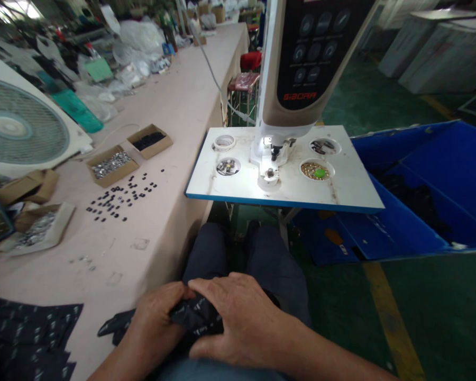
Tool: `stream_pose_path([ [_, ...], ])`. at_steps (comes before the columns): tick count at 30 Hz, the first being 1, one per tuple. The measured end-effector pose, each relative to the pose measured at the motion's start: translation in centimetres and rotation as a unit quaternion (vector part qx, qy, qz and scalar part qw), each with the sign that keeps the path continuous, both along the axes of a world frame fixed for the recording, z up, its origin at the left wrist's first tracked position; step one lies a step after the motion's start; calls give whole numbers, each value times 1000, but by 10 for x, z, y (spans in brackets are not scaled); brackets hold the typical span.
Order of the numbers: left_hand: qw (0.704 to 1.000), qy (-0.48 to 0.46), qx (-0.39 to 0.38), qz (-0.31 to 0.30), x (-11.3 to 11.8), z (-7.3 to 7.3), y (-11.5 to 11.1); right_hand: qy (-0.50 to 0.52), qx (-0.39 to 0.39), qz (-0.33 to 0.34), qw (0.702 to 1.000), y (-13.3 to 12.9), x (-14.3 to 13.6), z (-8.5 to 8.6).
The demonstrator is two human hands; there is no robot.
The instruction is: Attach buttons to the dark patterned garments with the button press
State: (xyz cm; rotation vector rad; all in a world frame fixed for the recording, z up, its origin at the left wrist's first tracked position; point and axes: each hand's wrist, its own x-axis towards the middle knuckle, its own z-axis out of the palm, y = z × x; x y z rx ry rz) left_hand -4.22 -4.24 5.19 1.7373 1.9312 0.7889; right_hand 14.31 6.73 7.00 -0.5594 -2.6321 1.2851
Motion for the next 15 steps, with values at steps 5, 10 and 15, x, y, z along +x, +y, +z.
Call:
stream_pose_path([
  [5, 974, -108, -198, 31, 0, 8, 6, -11, 17, -2, 1000, -3, -9, -13],
  [10, 946, -185, -267, 8, -5, 14, 13, -41, -53, -9, 998, 9, -14, -9],
  [15, 924, -227, -307, -13, -15, 15, 19, -12, -180, -10, 984, 20, -17, -4],
])
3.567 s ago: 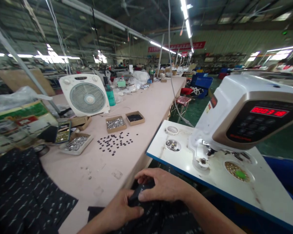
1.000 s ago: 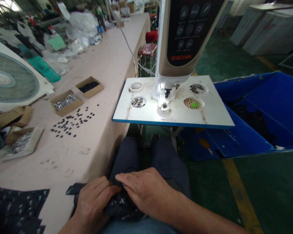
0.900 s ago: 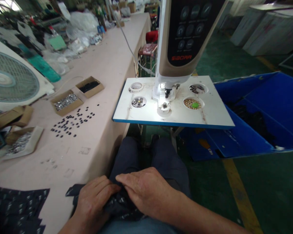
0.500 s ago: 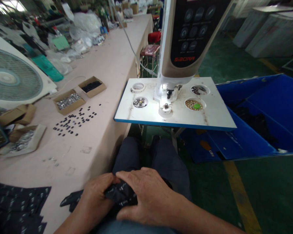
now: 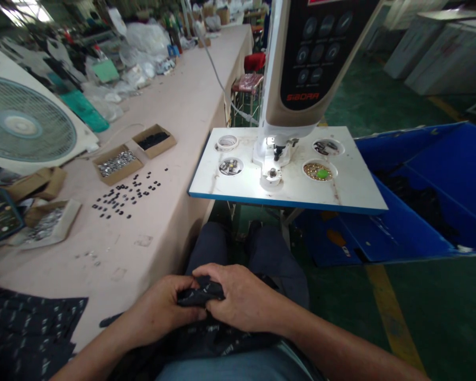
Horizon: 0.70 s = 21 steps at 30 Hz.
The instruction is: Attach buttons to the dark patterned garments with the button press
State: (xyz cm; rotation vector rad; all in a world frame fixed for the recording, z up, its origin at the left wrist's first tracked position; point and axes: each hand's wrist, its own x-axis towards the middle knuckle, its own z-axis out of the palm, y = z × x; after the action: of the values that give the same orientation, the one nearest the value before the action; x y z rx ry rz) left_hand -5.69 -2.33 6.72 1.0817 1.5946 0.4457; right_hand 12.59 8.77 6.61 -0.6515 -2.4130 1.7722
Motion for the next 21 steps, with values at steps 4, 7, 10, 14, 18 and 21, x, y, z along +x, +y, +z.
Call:
stream_pose_path([
  [4, 998, -58, -20, -15, -4, 3, 3, -9, -62, 3, 998, 6, -1, -1],
  [7, 997, -75, -28, -4, -2, 2, 4, -26, -79, 8, 997, 9, 0, -1],
  [10, 995, -92, -26, 27, 2, -1, 3, -40, -76, 1, 996, 12, 0, 2],
  [14, 987, -148, -12, 63, 8, -8, 5, -64, -112, 18, 991, 23, 2, 7],
  [18, 972, -223, 18, 69, 10, -16, 13, -41, -176, 89, 979, 49, 3, 2],
  [21, 957, -279, -9, 78, 13, -24, 20, -42, -185, 72, 979, 69, -1, -10],
])
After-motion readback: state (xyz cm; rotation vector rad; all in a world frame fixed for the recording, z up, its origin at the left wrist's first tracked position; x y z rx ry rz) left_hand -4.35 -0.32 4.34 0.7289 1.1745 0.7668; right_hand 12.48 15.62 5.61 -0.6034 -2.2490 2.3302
